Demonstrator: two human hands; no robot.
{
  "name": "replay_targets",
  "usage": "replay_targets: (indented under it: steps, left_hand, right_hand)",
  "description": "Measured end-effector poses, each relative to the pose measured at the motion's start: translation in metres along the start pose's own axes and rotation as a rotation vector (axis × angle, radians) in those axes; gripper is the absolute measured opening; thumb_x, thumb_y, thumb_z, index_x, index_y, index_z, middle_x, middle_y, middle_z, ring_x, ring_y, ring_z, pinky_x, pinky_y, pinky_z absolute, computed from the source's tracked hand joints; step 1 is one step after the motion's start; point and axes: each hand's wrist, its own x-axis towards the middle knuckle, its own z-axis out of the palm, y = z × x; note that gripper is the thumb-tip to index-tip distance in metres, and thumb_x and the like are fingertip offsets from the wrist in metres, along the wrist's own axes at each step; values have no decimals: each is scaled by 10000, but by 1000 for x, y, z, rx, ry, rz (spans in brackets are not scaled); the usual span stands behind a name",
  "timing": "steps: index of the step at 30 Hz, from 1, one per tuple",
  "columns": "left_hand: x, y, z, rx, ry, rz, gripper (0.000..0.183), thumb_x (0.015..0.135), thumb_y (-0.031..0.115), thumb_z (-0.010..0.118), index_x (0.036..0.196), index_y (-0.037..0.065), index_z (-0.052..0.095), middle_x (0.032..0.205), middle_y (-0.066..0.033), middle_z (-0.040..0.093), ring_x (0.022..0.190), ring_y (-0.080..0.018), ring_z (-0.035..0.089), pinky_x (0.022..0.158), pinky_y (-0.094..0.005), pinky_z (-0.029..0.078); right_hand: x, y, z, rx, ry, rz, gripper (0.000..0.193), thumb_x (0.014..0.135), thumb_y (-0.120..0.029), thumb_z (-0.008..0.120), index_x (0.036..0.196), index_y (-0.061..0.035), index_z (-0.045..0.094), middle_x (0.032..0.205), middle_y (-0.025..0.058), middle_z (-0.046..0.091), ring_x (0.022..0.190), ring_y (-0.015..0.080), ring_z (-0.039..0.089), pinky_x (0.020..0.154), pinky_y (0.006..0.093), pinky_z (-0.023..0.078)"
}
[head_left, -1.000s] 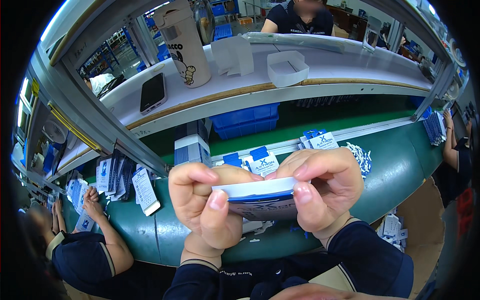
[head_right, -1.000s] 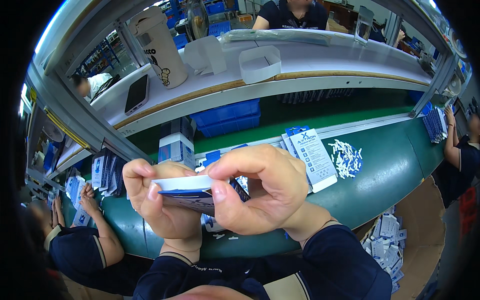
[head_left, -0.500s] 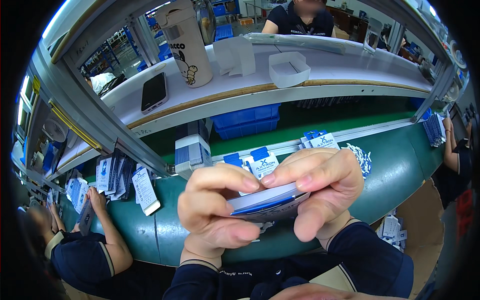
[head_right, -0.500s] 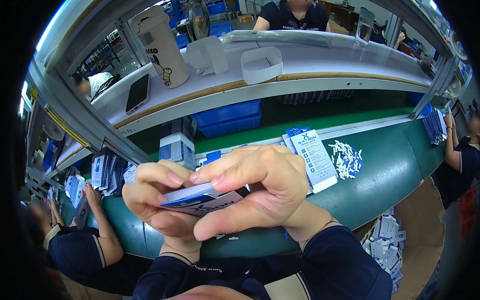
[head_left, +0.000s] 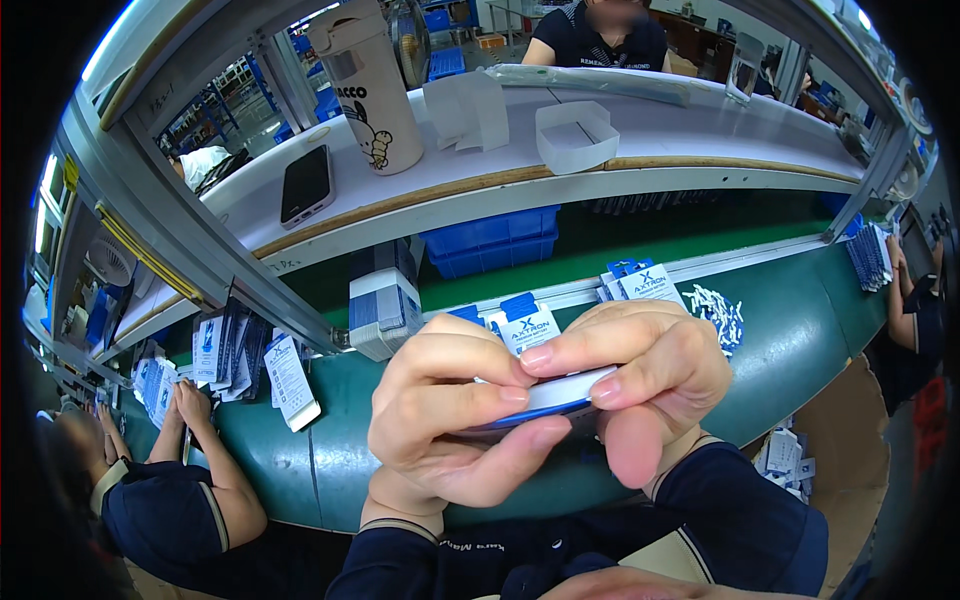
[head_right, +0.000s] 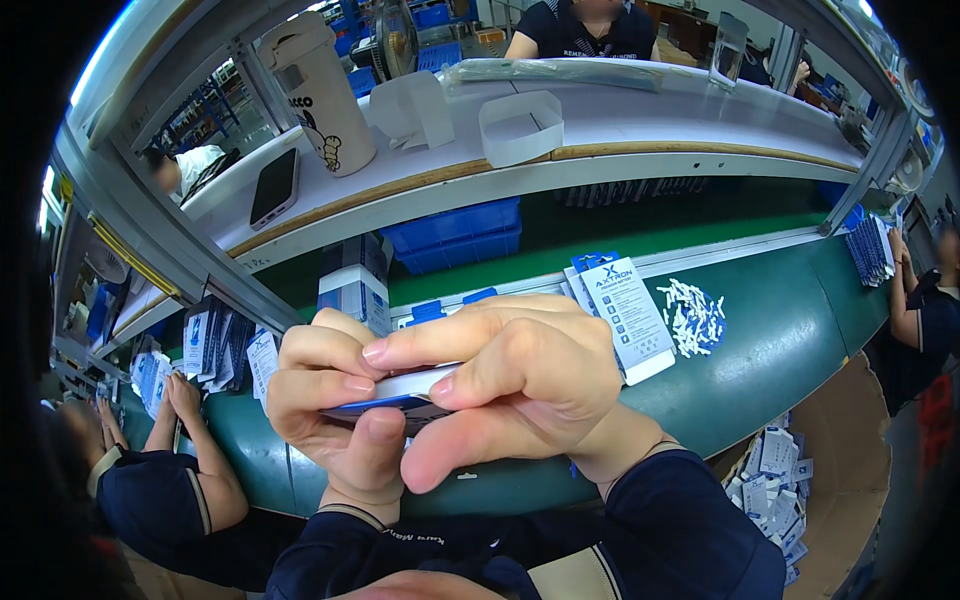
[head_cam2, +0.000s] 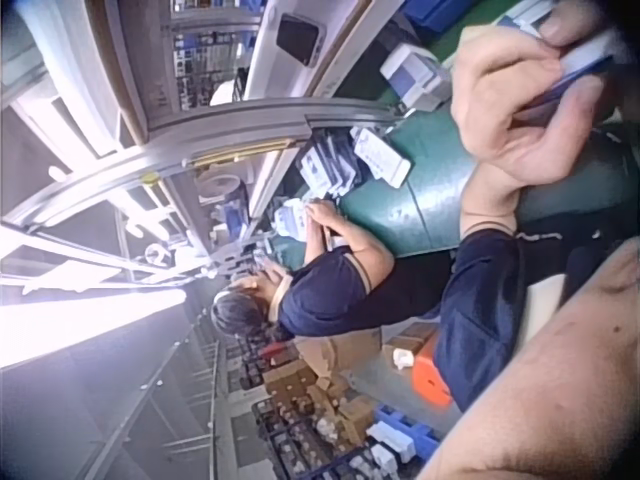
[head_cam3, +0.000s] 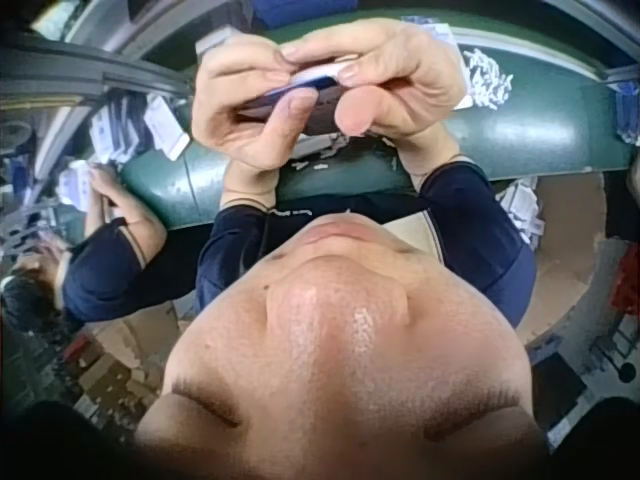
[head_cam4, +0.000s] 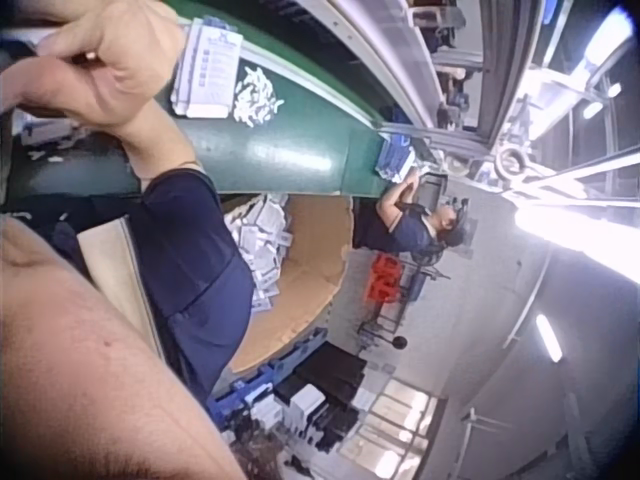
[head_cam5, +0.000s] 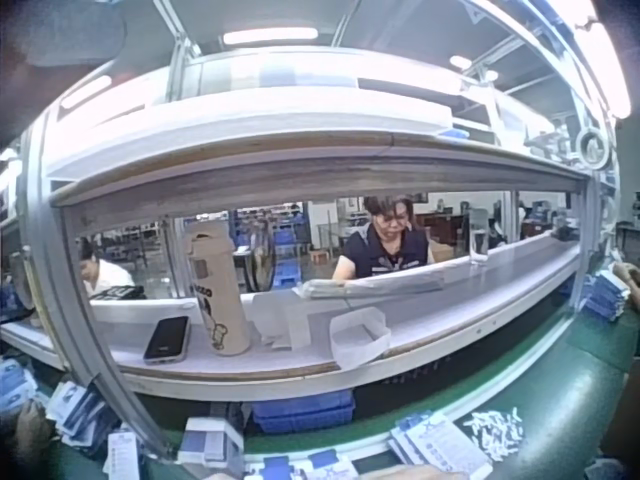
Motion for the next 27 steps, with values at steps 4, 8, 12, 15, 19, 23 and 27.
replay_targets:
  steps: [4,8,12,15,19,23,27]
  left_hand:
    - [-2,-3,1,-38,86,-8,329,680,61,817,921,66,593,881,-103,610,679,-188,589,609,-305,469]
    - [-3,-7,-1,120,223,-64,237,768,73,749,926,51,573,895,-128,601,769,-199,592,665,-303,477]
    - [-1,-5,0,-42,602,-86,236,897,218,643,917,67,462,914,-96,511,767,-167,530,702,-284,455]
    - [-1,0,0,-25,606,-105,360,889,382,637,918,80,443,933,-90,484,718,-153,509,651,-263,455]
    - [-3,-7,-2,-36,593,-43,442,873,491,600,904,75,454,941,-95,478,709,-149,517,628,-239,461]
    - [-1,-14,4,-44,655,-64,407,907,438,592,863,53,470,942,-108,488,727,-143,534,647,-241,473]
    - [2,-17,4,143,472,-143,75,952,89,534,930,28,496,1034,-101,546,864,-98,512,787,-236,434]
  right_hand:
    - [1,4,1,-15,4,0,400,691,-311,812,886,-63,567,910,171,706,768,261,711,640,303,553]
    - [8,10,7,-214,31,-27,392,732,-159,802,1035,-23,592,947,155,689,765,259,698,652,299,556]
    - [16,9,11,-286,-136,-40,410,768,-92,760,1127,-4,584,950,168,675,775,262,685,632,297,540]
    - [17,7,16,-328,-221,-31,414,771,-76,746,1147,-7,586,937,167,673,763,269,680,617,289,530]
    - [17,4,15,-415,-284,-28,430,773,-82,740,1168,-8,585,908,153,673,733,261,671,610,297,531]
    - [18,16,15,-446,-245,-56,533,747,-159,773,1207,-3,554,990,169,652,801,283,663,656,314,538]
    - [21,23,14,-561,-195,-86,779,673,-247,817,1323,-11,459,1187,186,551,950,310,626,745,345,538]
